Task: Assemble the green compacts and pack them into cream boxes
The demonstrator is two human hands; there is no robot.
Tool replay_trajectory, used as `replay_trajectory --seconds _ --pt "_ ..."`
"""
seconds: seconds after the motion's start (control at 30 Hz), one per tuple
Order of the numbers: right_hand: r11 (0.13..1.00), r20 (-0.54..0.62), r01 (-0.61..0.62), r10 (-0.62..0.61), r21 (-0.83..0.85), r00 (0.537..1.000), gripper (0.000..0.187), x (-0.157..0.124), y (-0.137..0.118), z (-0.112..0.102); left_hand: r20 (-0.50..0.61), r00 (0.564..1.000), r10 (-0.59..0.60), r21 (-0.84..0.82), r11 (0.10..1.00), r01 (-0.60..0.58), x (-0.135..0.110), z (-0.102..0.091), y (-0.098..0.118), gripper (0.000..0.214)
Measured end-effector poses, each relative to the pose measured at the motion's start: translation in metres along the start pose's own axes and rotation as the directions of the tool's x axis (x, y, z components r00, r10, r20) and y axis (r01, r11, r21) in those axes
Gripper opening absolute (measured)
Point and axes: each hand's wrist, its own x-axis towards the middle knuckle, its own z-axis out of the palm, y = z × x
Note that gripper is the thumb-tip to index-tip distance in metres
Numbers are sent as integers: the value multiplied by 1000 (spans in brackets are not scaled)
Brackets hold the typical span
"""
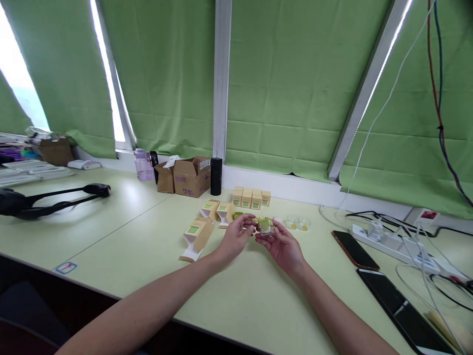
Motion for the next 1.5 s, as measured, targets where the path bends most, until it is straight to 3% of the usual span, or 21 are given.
replay_trajectory --seconds 0.27,0.5,0.7,0.87,1.07,1.33,1.43,1.5 --pt "1000 -48 -22 22 -14 999 48 -3 -5 2 -2 999 -34 -50 998 34 1 1 -3 46" --pt "974 -101 71 -95 -214 990 70 -6 -7 3 76 995 -58 -66 996 63 1 2 -9 64" --pt "959 -88 83 -111 -271 990 75 -5 -7 4 59 996 -66 -46 997 68 0 2 -7 57" --pt "933 -104 137 -180 -332 978 66 -4 -6 0 11 998 -57 104 993 56 0 -1 -8 48" --pt "894 -264 167 -294 -416 919 49 3 -2 -12 43 999 14 372 928 -29 -3 -7 -14 48" --pt "883 -290 147 -297 -445 910 44 5 2 -16 97 995 -11 475 879 -37 -8 -4 -21 54" --pt "881 -289 145 -298 -451 910 43 5 2 -17 96 995 2 499 865 -50 -4 -7 -15 58" --pt "880 -296 145 -301 -453 906 42 6 2 -19 85 996 30 536 841 -71 3 -13 -7 50"
